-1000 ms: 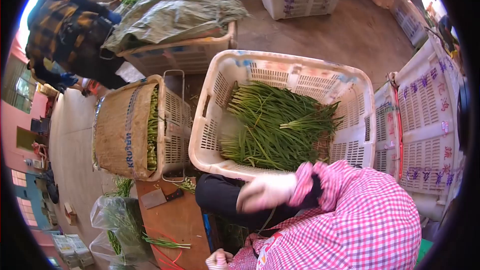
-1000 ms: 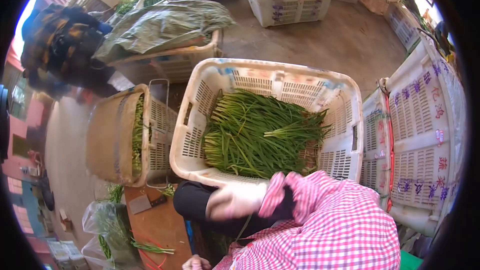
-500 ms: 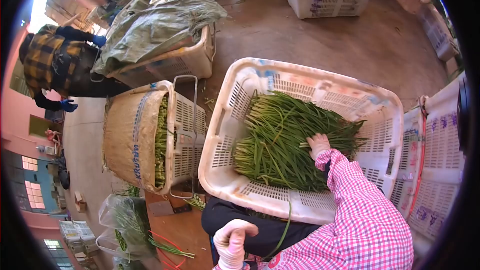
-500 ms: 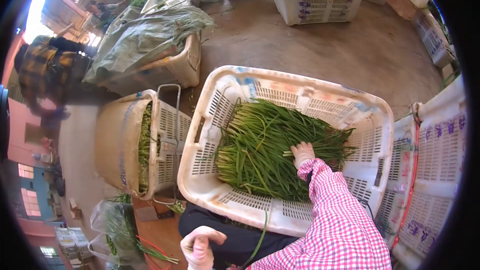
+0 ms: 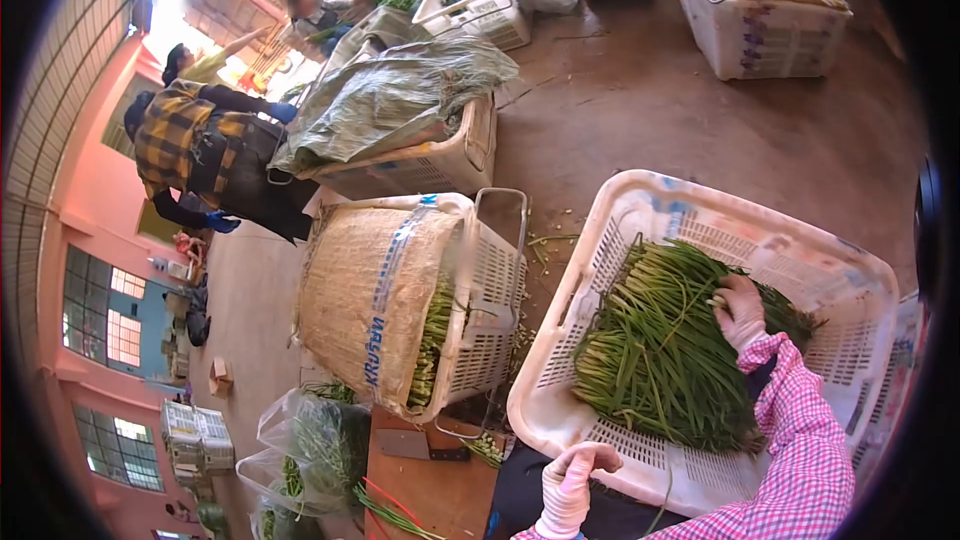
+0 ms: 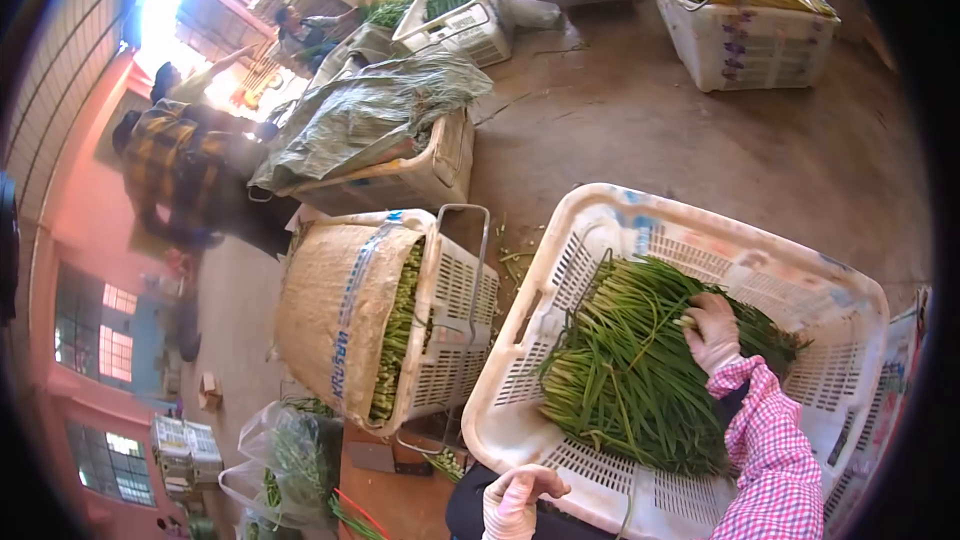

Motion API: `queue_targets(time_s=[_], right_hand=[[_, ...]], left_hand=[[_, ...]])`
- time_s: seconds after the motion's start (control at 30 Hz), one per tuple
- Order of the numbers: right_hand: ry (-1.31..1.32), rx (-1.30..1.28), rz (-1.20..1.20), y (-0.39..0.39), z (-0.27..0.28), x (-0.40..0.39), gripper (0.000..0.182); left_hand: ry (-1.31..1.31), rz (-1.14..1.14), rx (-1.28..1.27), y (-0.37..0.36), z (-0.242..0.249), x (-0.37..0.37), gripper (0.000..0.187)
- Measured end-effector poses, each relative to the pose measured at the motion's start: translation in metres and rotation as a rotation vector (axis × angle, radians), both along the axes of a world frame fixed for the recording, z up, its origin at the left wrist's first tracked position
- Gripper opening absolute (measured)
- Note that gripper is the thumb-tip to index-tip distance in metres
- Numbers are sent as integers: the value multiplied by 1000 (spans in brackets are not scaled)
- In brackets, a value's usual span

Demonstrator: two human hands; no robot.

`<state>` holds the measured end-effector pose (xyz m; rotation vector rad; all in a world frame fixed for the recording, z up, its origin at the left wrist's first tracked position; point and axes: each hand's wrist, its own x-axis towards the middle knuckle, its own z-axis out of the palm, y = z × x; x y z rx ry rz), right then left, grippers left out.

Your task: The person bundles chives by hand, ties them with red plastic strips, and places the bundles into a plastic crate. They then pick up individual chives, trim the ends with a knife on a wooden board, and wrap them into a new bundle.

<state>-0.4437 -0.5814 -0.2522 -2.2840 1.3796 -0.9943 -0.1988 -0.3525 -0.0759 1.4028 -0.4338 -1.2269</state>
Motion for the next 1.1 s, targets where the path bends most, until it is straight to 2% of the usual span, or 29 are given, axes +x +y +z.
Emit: queue_targets(time_s=[0.1, 0.2, 0.27, 0.3, 0.33, 0.4, 0.43, 0.47, 0.5, 0.53, 0.6, 0.67, 0.7, 0.77, 0.8, 0.83, 0.87, 0.9, 0.93, 0.97, 1.0, 1.03, 1.07, 1.1], right_hand=[[-20, 51, 82, -34, -11, 47, 28], [57, 106, -35, -64, -51, 68, 36], [156, 279, -46, -82, -67, 72, 49], [253, 334, -14, -88, -72, 72, 58], [253, 340, -5, -91, -79, 75, 58], [208, 531, -121, -92, -95, 79, 65], [209, 442, -104, -95, -112, 75, 73], [191, 484, -94, -99, -119, 73, 78], [296, 550, -118, -103, -106, 76, 79], [349, 547, -166, -103, -121, 74, 80], [326, 572, -98, -116, -137, 71, 80], [350, 558, -57, -115, -129, 94, 77], [402, 552, -53, -115, -118, 100, 74], [460, 571, -90, -108, -83, 99, 64], [425, 431, -86, -101, -88, 100, 59], [608, 705, -97, -94, -16, 122, 58], [684, 649, -41, -88, -13, 121, 62], [476, 519, -79, -76, -37, 106, 66], [375, 281, -145, -68, -73, 98, 70], [166, 577, -97, -69, -57, 102, 72], [172, 695, -116, -68, -57, 102, 76], [235, 831, -102, -67, -29, 105, 82], [295, 654, -12, -60, -27, 107, 92], [363, 667, 27, -54, -22, 105, 98]], left_hand=[[-7, -2, 39, -5, -2, 4, 40], [46, 49, 76, -6, 1, 5, 40], [61, 44, 80, -8, -2, 6, 40], [48, 21, 99, -9, -3, 5, 40], [37, 2, 121, -10, -2, 5, 40], [54, -79, 129, -13, -1, 7, 38], [62, -100, 86, -15, -3, 6, 35], [60, -111, 51, -15, -7, 6, 33], [86, -185, 44, -13, -12, 9, 30], [105, -249, 37, -10, -16, 12, 28], [171, -281, 25, -16, -13, 13, 30], [220, -231, 53, -18, -9, 12, 31], [258, -204, 0, -18, -9, 12, 26], [162, -219, 22, -16, -4, 14, 30], [109, -233, 26, -17, -2, 14, 34], [99, -204, -4, -16, -1, 12, 35], [97, -183, -38, -16, 0, 9, 36], [78, -202, 1, -15, 0, 9, 35], [43, -214, 39, -13, 0, 9, 34], [111, -193, 38, -15, -2, 11, 28], [164, -167, 39, -12, -2, 12, 23], [180, -186, 28, -10, -3, 8, 23], [186, -167, 50, -8, -4, 8, 22], [188, -141, 76, -7, -4, 9, 21]])
